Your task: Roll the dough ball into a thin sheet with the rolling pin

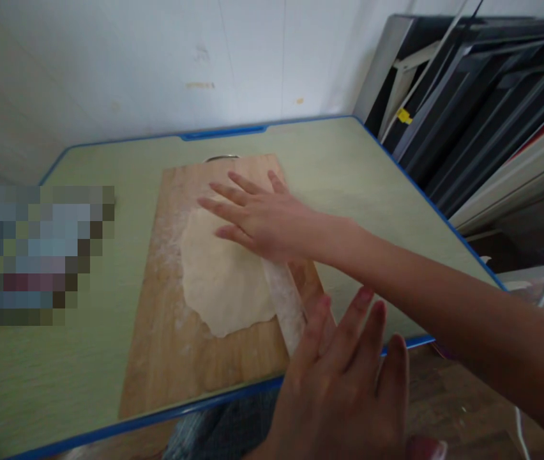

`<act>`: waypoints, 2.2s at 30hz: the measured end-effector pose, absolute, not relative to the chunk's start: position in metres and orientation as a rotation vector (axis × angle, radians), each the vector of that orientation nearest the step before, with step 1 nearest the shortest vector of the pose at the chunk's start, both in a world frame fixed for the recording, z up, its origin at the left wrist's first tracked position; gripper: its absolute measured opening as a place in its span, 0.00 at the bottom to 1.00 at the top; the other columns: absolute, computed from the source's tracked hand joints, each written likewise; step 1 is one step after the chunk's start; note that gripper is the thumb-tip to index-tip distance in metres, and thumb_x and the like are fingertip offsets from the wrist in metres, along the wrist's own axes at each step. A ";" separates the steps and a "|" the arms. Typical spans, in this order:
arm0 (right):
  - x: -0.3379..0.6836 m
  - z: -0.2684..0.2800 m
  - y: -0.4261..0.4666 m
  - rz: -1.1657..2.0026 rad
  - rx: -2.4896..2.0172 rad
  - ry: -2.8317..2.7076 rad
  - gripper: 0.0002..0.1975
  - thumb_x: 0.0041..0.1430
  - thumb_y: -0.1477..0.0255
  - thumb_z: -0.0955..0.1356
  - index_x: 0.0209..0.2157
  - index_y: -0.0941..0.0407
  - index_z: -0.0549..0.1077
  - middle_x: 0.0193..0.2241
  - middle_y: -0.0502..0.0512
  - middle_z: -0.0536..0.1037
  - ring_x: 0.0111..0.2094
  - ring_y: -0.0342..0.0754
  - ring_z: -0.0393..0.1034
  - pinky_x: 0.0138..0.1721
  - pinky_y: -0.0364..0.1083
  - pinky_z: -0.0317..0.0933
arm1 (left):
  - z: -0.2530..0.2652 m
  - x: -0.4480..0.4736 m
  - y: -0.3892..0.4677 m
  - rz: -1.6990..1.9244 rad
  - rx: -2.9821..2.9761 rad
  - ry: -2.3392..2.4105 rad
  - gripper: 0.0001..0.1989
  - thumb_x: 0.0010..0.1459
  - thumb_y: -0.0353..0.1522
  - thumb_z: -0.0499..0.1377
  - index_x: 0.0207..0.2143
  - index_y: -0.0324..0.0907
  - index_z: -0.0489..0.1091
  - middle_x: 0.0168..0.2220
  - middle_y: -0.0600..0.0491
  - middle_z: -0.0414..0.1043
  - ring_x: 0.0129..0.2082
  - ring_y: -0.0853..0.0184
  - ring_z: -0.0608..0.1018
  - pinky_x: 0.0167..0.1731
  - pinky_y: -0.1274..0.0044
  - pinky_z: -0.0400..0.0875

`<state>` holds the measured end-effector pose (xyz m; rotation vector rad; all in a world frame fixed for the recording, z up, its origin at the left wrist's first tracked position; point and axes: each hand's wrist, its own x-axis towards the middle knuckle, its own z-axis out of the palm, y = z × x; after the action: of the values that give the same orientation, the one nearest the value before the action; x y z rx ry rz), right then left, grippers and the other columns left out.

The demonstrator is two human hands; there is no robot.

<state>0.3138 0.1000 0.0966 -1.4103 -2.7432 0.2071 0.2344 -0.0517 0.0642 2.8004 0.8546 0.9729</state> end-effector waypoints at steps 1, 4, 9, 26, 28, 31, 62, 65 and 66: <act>0.314 0.096 0.100 0.205 -1.408 -2.739 0.28 0.68 0.62 0.55 0.67 0.52 0.48 0.69 0.57 0.44 0.68 0.64 0.33 0.57 0.77 0.35 | 0.064 0.234 -0.052 0.996 2.794 0.879 0.21 0.60 0.47 0.50 0.36 0.45 0.76 0.45 0.56 0.79 0.57 0.62 0.69 0.57 0.69 0.62; 0.298 0.097 0.100 0.175 -1.342 -2.763 0.29 0.68 0.60 0.55 0.67 0.52 0.50 0.68 0.57 0.48 0.68 0.64 0.34 0.59 0.75 0.36 | 0.059 0.222 -0.054 1.067 2.784 0.940 0.21 0.62 0.45 0.47 0.36 0.45 0.76 0.44 0.55 0.79 0.55 0.62 0.70 0.57 0.68 0.59; 0.265 0.102 0.099 0.075 -1.199 -2.850 0.29 0.68 0.59 0.56 0.66 0.54 0.51 0.67 0.58 0.53 0.67 0.60 0.40 0.62 0.71 0.34 | 0.055 0.199 -0.053 1.111 2.751 1.034 0.15 0.60 0.31 0.48 0.33 0.49 0.75 0.42 0.63 0.80 0.53 0.66 0.71 0.55 0.70 0.56; 0.304 0.097 0.101 0.162 -1.210 -2.828 0.28 0.68 0.61 0.56 0.66 0.55 0.53 0.68 0.60 0.49 0.68 0.63 0.34 0.61 0.72 0.37 | 0.046 0.219 -0.053 1.155 2.848 0.797 0.16 0.62 0.34 0.49 0.36 0.43 0.77 0.40 0.57 0.80 0.50 0.64 0.75 0.52 0.72 0.67; 0.287 0.100 0.101 0.128 -1.150 -2.853 0.28 0.68 0.60 0.56 0.66 0.55 0.53 0.67 0.60 0.52 0.68 0.61 0.38 0.61 0.71 0.35 | 0.051 0.212 -0.052 1.115 2.833 0.877 0.13 0.61 0.30 0.52 0.36 0.47 0.76 0.44 0.63 0.79 0.53 0.66 0.73 0.54 0.73 0.65; 0.278 0.104 0.101 0.113 -1.125 -2.889 0.28 0.68 0.60 0.56 0.66 0.54 0.53 0.66 0.58 0.56 0.67 0.58 0.44 0.63 0.69 0.35 | 0.057 0.211 -0.052 1.058 2.799 0.929 0.12 0.61 0.32 0.52 0.35 0.51 0.76 0.47 0.67 0.77 0.55 0.66 0.71 0.54 0.71 0.63; 0.352 0.072 0.081 0.398 -1.089 -2.191 0.18 0.66 0.68 0.58 0.48 0.57 0.74 0.54 0.63 0.73 0.56 0.52 0.66 0.57 0.58 0.58 | 0.055 0.232 -0.068 1.230 2.635 1.056 0.15 0.66 0.35 0.49 0.33 0.53 0.76 0.51 0.60 0.76 0.57 0.68 0.72 0.49 0.65 0.76; 0.365 0.074 0.074 0.418 -1.142 -2.126 0.16 0.65 0.66 0.60 0.44 0.53 0.76 0.51 0.59 0.75 0.53 0.53 0.68 0.55 0.59 0.60 | 0.051 0.224 -0.073 1.293 2.593 1.138 0.12 0.65 0.33 0.52 0.37 0.54 0.75 0.49 0.58 0.77 0.55 0.67 0.74 0.43 0.68 0.79; 0.369 0.074 0.072 0.430 -1.162 -2.091 0.15 0.65 0.65 0.60 0.42 0.52 0.77 0.49 0.58 0.77 0.52 0.53 0.69 0.54 0.59 0.61 | 0.050 0.221 -0.075 1.321 2.564 1.178 0.12 0.65 0.32 0.52 0.40 0.54 0.75 0.49 0.57 0.77 0.54 0.67 0.75 0.41 0.71 0.80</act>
<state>0.3695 0.0719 0.0741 -1.1618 -2.0908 0.4296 0.2211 -0.0749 0.0497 2.5640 1.1780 1.3215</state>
